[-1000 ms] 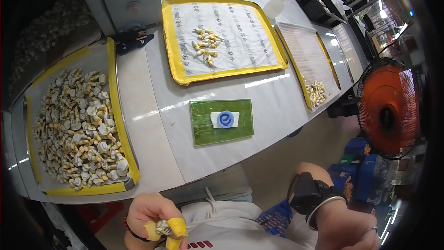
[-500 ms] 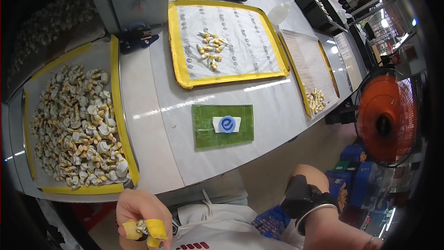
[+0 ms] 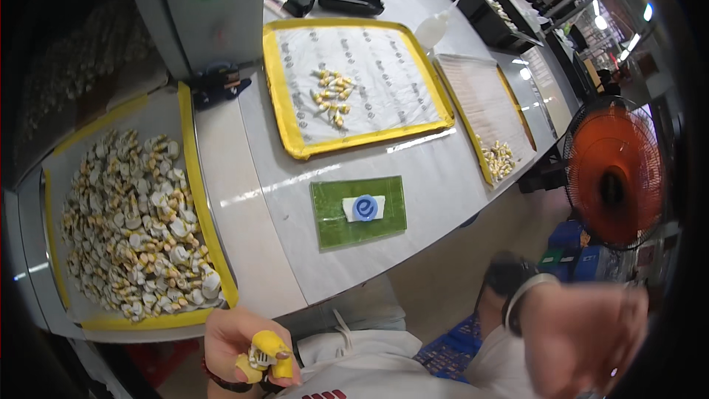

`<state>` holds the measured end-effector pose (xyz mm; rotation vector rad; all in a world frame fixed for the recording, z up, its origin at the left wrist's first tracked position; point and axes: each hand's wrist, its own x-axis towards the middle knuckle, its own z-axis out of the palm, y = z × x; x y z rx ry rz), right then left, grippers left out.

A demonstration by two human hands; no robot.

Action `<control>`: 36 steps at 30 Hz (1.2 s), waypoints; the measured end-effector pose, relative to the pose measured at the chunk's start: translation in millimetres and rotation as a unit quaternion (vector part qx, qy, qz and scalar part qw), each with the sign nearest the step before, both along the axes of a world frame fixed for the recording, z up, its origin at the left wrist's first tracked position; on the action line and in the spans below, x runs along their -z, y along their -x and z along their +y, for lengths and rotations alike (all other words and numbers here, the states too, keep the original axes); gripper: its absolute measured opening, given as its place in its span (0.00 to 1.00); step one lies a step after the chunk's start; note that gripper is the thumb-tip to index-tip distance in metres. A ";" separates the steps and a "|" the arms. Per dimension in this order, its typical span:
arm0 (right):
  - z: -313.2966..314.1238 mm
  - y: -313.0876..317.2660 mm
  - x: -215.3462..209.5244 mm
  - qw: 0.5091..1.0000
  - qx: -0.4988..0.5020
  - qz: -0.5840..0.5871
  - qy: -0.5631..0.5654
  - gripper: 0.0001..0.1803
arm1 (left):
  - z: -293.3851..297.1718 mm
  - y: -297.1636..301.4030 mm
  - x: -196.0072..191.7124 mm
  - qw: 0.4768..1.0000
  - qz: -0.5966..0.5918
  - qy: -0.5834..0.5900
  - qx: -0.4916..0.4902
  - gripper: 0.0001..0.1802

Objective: The person peels kernels from small corn cobs by hand using yellow finger guards on the index fingers. They repeatedly pick up cobs from a tray, strip the kernels, and place the kernels into a yellow tray. The person also reaches into a machine hopper to retrieve more cobs.

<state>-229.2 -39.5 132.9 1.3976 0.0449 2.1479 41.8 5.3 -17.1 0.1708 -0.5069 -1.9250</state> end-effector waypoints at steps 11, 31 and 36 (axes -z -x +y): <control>-172.8 -15.8 98.3 0.510 0.084 0.525 -0.676 0.09 | 22.7 -0.1 9.4 0.997 0.051 0.055 -0.013 0.18; -165.1 -18.0 103.7 0.596 0.043 0.472 -0.648 0.06 | 28.7 -4.4 -4.2 0.997 -0.045 0.049 -0.041 0.13; -130.1 -4.8 84.5 0.649 -0.083 0.424 -0.626 0.04 | 26.9 -5.3 7.6 0.989 -0.111 0.074 -0.063 0.16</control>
